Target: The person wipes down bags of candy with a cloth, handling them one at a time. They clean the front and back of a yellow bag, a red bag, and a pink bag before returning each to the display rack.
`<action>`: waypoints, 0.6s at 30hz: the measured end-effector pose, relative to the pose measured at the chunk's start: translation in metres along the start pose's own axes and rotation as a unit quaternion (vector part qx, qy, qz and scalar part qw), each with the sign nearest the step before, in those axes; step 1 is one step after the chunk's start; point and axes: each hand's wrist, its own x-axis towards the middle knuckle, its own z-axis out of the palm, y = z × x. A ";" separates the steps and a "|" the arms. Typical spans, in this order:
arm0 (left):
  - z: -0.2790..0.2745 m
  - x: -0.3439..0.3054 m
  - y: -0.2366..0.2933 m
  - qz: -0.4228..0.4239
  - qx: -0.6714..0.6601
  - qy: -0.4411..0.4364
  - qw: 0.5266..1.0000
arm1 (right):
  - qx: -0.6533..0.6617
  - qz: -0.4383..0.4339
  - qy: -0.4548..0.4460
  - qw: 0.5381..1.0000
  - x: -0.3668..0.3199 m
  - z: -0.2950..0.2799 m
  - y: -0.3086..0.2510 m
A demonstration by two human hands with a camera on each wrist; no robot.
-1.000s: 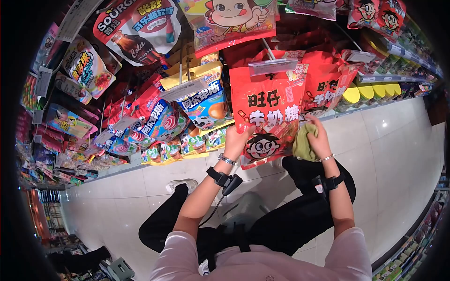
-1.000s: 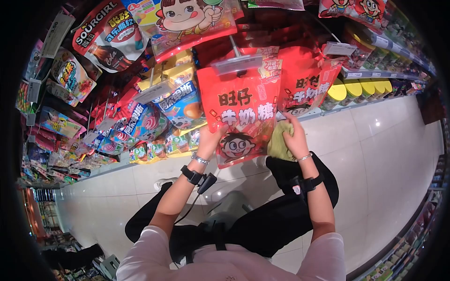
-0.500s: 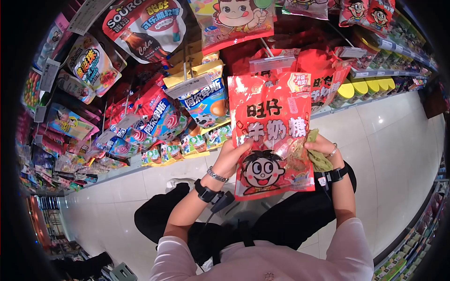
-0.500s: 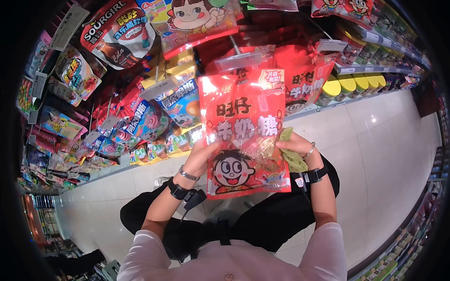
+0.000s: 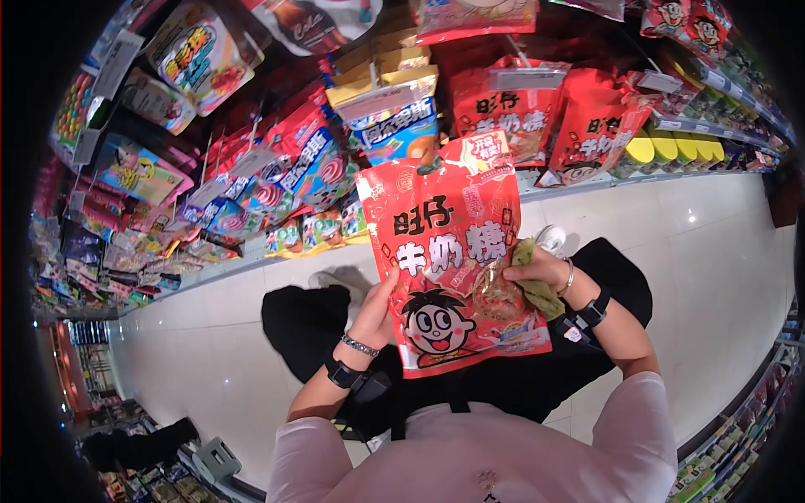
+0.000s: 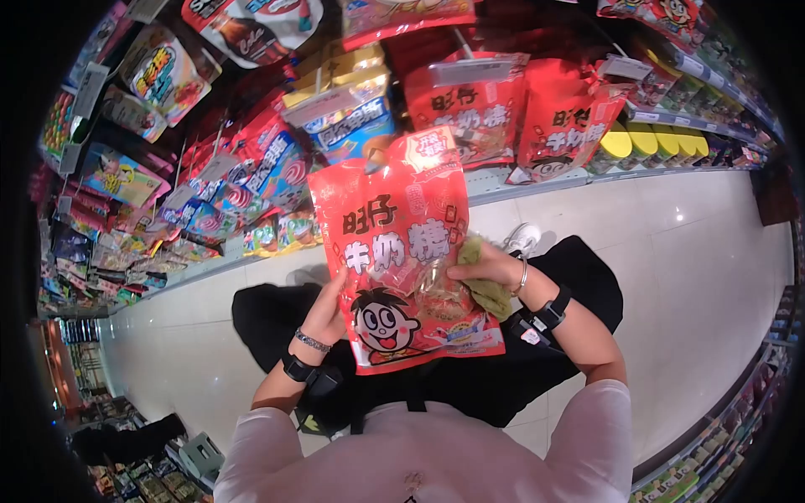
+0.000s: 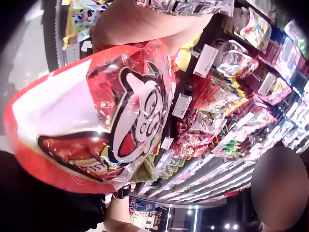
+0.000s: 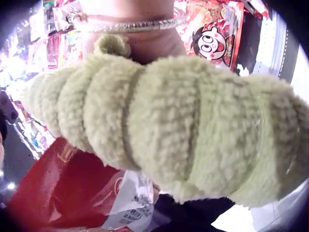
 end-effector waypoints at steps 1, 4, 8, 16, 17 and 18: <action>-0.009 -0.006 -0.006 0.000 -0.001 0.008 1.000 | -0.011 -0.009 0.025 1.000 0.003 0.010 -0.005; -0.038 -0.021 -0.038 0.048 -0.056 -0.088 0.993 | 0.000 0.028 -0.017 0.999 0.015 0.015 0.002; -0.058 -0.038 -0.087 0.025 -0.100 -0.149 0.983 | 0.037 0.067 0.013 0.997 0.021 0.028 -0.001; -0.029 -0.032 -0.068 0.014 -0.074 -0.078 0.994 | 0.138 0.144 0.067 0.978 0.022 0.027 -0.014; -0.026 -0.032 -0.064 0.014 -0.067 -0.061 0.996 | 0.166 0.165 0.058 0.971 0.023 0.027 -0.015; -0.025 -0.034 -0.061 0.019 -0.065 -0.065 0.996 | 0.164 0.168 0.057 0.970 0.023 0.028 -0.018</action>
